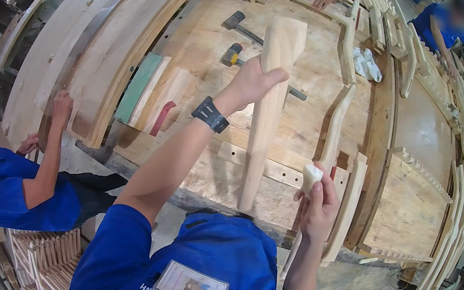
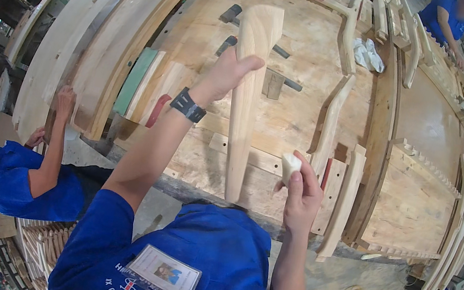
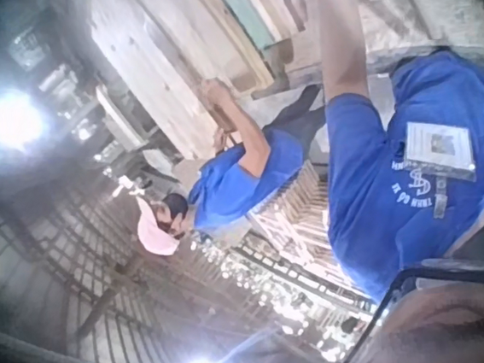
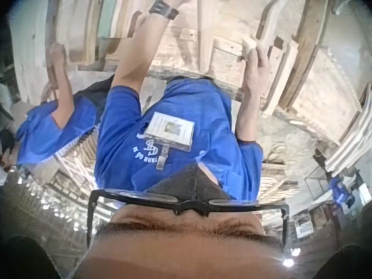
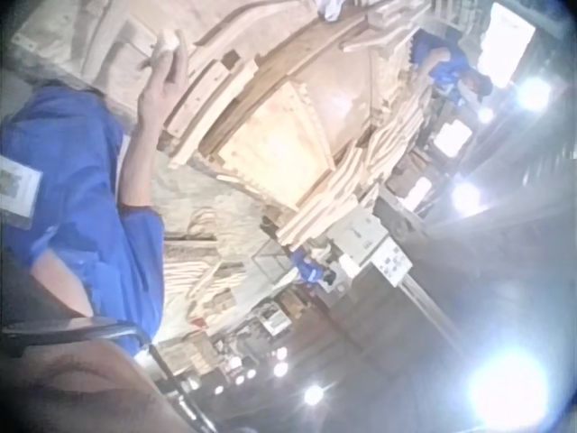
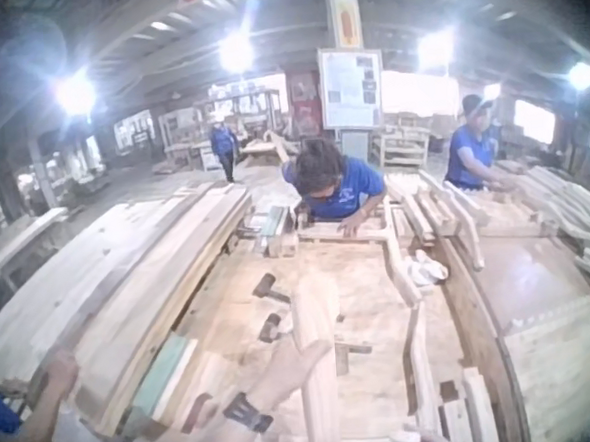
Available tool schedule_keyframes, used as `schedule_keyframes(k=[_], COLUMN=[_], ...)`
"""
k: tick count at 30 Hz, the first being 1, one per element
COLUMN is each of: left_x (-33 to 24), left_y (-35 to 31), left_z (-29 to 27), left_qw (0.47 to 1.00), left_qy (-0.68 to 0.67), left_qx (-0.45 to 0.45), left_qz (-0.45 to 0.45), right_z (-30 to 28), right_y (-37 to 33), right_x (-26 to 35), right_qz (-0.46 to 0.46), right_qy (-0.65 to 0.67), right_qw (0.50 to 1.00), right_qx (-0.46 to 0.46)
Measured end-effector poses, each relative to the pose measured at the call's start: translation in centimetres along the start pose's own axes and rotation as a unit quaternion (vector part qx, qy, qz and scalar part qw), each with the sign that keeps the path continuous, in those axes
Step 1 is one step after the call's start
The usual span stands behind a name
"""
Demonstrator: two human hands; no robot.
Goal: The person picks up and inspects wooden chair legs, then stacks them on a workbench and the floor. They move between different piles of parts, organizing them into neat stacks.
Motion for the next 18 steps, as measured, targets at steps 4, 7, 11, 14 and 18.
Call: schedule_keyframes(k=[4, 7, 11, 14, 18], left_x=[-0.8, -1.4, -0.7, 1.1, 2.5], left_y=[-1.0, -1.4, -2.4, -2.9, -3.2], left_z=[2.9, 4.6, 6.3, 6.7, 6.8], left_qw=[0.971, 0.960, 0.967, 0.972, 0.967], left_qy=[-0.218, -0.247, -0.170, -0.131, -0.119], left_qx=[0.013, 0.033, 0.071, 0.067, 0.062], left_qz=[-0.096, -0.129, -0.176, -0.183, -0.219], right_z=[2.1, 2.9, 4.5, 6.1, 7.6], right_y=[1.1, 0.9, -0.3, -1.2, -1.3], right_x=[5.4, 8.5, 11.7, 10.9, 9.0], right_qz=[-0.149, -0.232, -0.338, -0.371, -0.403], right_qy=[-0.140, -0.270, -0.366, -0.416, -0.422], right_qw=[0.978, 0.934, 0.866, 0.826, 0.807], right_qx=[0.037, 0.030, 0.048, 0.080, 0.092])
Point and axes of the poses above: each hand's wrist, its own y-axis towards the middle knuckle, its own z-axis out of the palm, x = y × z, the point moved 9 cm from there along y, towards the middle knuckle, and after that the axes turned 9 degrees about -y, right-handed, at the moved point
